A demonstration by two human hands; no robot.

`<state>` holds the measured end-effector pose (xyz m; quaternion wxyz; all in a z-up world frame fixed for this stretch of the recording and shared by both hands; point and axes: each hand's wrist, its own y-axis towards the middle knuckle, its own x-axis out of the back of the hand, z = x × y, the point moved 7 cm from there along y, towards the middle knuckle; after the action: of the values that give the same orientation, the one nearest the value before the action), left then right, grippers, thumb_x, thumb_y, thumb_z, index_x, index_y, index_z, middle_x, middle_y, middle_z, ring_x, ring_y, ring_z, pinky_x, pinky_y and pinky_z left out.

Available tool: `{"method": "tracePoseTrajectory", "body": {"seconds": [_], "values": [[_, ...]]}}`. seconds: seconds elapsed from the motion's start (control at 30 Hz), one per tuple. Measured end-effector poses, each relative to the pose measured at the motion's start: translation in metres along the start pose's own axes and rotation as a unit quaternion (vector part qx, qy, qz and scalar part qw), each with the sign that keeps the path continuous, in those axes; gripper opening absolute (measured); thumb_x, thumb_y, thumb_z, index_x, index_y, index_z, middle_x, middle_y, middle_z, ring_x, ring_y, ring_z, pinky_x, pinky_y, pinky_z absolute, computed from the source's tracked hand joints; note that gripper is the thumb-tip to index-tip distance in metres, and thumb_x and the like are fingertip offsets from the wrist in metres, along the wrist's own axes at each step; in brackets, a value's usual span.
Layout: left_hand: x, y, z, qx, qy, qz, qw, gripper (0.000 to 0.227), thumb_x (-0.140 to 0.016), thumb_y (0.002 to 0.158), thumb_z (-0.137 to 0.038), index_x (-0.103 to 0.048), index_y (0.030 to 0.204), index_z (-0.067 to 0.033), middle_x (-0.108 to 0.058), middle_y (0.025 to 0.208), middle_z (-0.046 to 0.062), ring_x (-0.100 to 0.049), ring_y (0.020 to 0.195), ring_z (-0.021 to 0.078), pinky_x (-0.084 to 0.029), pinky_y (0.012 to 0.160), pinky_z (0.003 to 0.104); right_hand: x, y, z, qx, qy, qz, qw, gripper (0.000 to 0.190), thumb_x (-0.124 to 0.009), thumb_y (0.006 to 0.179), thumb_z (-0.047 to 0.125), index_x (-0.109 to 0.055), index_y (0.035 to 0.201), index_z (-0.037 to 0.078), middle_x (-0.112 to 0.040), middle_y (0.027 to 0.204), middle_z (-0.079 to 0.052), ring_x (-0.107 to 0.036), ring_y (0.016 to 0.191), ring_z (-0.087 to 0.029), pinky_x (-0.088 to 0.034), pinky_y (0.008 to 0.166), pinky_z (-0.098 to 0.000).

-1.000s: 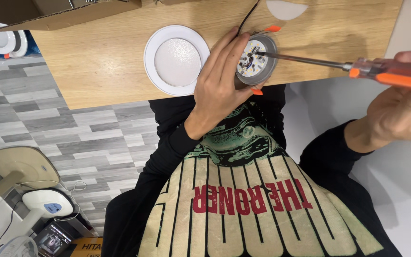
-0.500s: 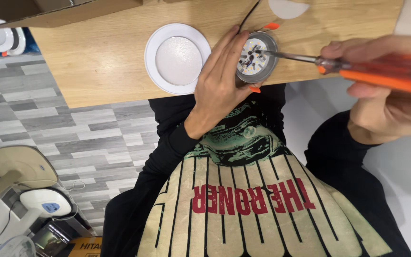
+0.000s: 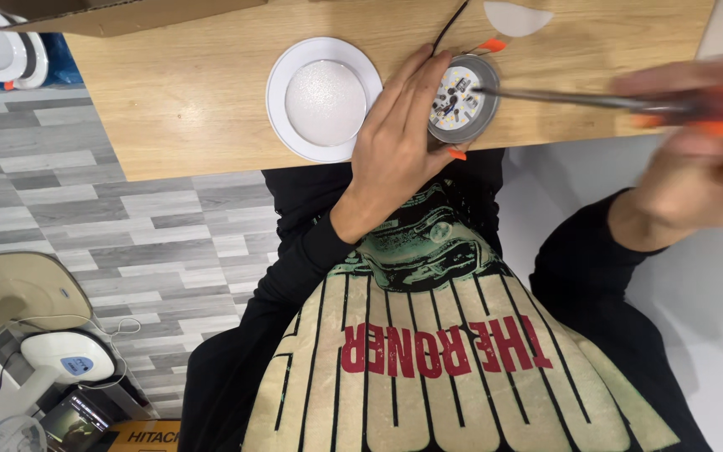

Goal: The person assembles LED light fixtures by using a screwdriver to tighten screws on the back of the LED module, then attaching a white plastic ring and a diffuser cover. The person repeats this process for multiple units, placing the finished fixtures into a cardboard box.

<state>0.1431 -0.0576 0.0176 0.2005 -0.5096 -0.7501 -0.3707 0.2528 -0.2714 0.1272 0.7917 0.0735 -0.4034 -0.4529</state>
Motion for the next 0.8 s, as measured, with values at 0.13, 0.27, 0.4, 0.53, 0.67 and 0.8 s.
{"method": "tracePoseTrajectory", "body": {"seconds": [0.13,0.27,0.4,0.53,0.67,0.8], "values": [[0.0,-0.001,0.0,0.002,0.009,-0.003,1.0,0.071,-0.083,0.11,-0.044,-0.051,0.154,0.0018,-0.071,0.151,0.012,-0.064,0.149,0.0273,-0.052,0.13,0.036,0.026,-0.037,-0.047,0.046,0.074,-0.039,0.995,0.074,-0.044,0.132,0.034,-0.055,0.099,-0.031,-0.065,0.101,-0.055,-0.071,0.083,-0.069,-0.059,0.071,-0.0624],[-0.002,-0.001,0.001,0.0,-0.001,0.011,1.0,0.075,-0.082,0.11,-0.048,-0.05,0.155,0.0028,-0.069,0.153,0.013,-0.062,0.15,0.0292,-0.051,0.131,0.038,-0.002,-0.012,-0.003,0.081,0.078,-0.07,0.991,0.059,-0.051,0.122,0.026,-0.044,0.113,-0.031,-0.046,0.125,-0.038,-0.07,0.077,-0.067,-0.063,0.062,-0.0693],[-0.001,-0.002,0.001,0.002,0.001,0.01,1.0,0.076,-0.087,0.109,-0.044,-0.05,0.155,0.0035,-0.069,0.153,0.016,-0.062,0.15,0.0289,-0.05,0.131,0.037,-0.01,-0.011,-0.006,0.064,0.124,-0.051,0.989,0.048,-0.06,0.119,0.022,-0.046,0.114,-0.023,-0.044,0.12,-0.033,-0.07,0.085,-0.066,-0.069,0.074,-0.0745],[0.001,0.001,-0.001,-0.003,0.002,0.004,1.0,0.074,-0.079,0.11,-0.049,-0.051,0.153,0.0049,-0.07,0.151,0.015,-0.063,0.149,0.029,-0.05,0.131,0.037,-0.016,-0.003,0.0,0.069,0.119,-0.049,0.989,0.046,-0.063,0.116,0.022,-0.045,0.112,-0.02,-0.044,0.116,-0.034,-0.071,0.085,-0.064,-0.071,0.076,-0.0743],[0.0,0.0,0.0,0.001,-0.001,0.005,1.0,0.076,-0.083,0.109,-0.048,-0.05,0.154,0.0041,-0.07,0.151,0.016,-0.062,0.149,0.0289,-0.051,0.131,0.037,-0.019,-0.004,-0.002,0.055,0.13,-0.046,0.989,0.046,-0.064,0.115,0.023,-0.044,0.113,-0.019,-0.046,0.114,-0.034,-0.07,0.084,-0.061,-0.071,0.078,-0.0733],[0.003,0.001,-0.001,-0.011,0.003,0.0,1.0,0.075,-0.081,0.11,-0.049,-0.052,0.152,0.0065,-0.07,0.151,0.017,-0.063,0.148,0.0302,-0.051,0.131,0.038,-0.016,0.0,0.0,0.109,0.193,0.012,0.975,0.034,-0.063,0.111,0.007,-0.045,0.135,-0.007,-0.051,0.119,-0.032,-0.073,0.094,-0.054,-0.071,0.083,-0.0623]]}}
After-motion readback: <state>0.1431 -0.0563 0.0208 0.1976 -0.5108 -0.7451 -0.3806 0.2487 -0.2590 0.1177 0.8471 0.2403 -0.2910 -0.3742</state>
